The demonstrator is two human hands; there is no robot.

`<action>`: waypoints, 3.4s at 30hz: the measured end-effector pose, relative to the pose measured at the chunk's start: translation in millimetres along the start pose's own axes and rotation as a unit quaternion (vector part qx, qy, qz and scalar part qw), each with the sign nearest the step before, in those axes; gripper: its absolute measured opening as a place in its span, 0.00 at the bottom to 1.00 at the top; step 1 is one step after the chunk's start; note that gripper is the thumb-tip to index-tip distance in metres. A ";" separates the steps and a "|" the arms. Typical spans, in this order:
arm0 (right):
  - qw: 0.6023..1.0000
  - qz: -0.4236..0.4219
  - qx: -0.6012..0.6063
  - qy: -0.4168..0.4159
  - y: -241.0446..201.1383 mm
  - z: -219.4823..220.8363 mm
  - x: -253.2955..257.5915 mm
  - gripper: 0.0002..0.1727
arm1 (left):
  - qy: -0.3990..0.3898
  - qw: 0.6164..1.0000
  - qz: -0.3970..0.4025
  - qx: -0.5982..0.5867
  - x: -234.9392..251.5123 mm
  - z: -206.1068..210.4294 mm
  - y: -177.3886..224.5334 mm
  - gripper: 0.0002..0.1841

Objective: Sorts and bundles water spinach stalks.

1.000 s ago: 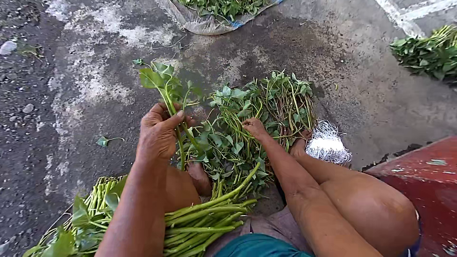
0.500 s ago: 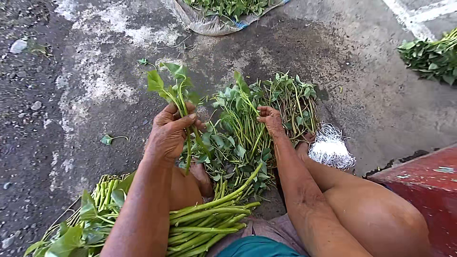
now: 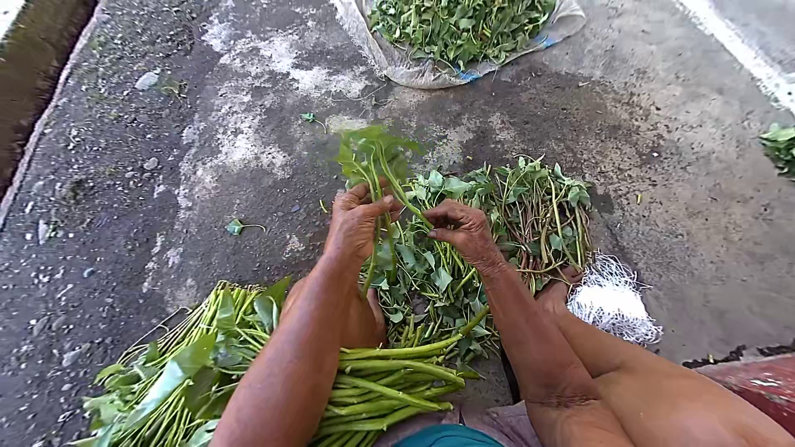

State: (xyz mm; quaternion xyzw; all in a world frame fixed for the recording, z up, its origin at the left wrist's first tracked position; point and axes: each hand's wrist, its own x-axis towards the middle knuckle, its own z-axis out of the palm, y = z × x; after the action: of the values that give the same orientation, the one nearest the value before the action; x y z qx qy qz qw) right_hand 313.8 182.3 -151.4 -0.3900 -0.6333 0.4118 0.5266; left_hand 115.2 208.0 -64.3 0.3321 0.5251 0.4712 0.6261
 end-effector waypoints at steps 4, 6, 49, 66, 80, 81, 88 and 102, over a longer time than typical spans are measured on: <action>1.000 -0.005 0.015 -0.025 -8.7 16.1 -2.4 0.16 | -0.006 1.000 -0.015 0.002 -4.0 0.4 2.3 0.15; 0.999 -0.009 0.035 -0.034 -7.9 21.2 -4.6 0.16 | -0.015 0.999 -0.033 0.010 -6.6 0.6 3.9 0.15; 0.792 0.481 -0.229 0.298 147.7 -56.2 -90.7 0.22 | -0.073 0.997 0.000 0.022 -6.9 -0.1 6.9 0.11; 0.968 -0.102 -0.230 0.012 7.7 -6.0 1.5 0.16 | 0.092 0.994 0.031 -0.045 4.4 -6.7 9.3 0.15; 0.959 -0.129 -0.250 0.028 -25.0 24.2 3.5 0.17 | 0.079 0.996 0.037 -0.007 -4.5 1.2 20.8 0.12; 0.964 -0.119 -0.235 0.041 -25.5 26.2 4.1 0.17 | 0.086 0.995 0.044 -0.019 -6.1 4.3 23.6 0.11; 0.990 -0.051 -0.120 0.049 -31.5 51.2 -1.1 0.16 | 0.104 0.991 0.083 -0.032 -9.9 9.9 25.2 0.09; 0.992 0.080 0.100 0.003 -13.5 48.2 11.9 0.12 | 0.115 0.982 0.126 -0.083 -9.0 -10.2 15.5 0.03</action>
State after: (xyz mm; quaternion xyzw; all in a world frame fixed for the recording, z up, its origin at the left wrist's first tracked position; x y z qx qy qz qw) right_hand 263.7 183.2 -139.8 -0.3862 -0.5543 0.5126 0.5300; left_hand 101.5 203.9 -49.4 0.2859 0.5073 0.6229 0.5224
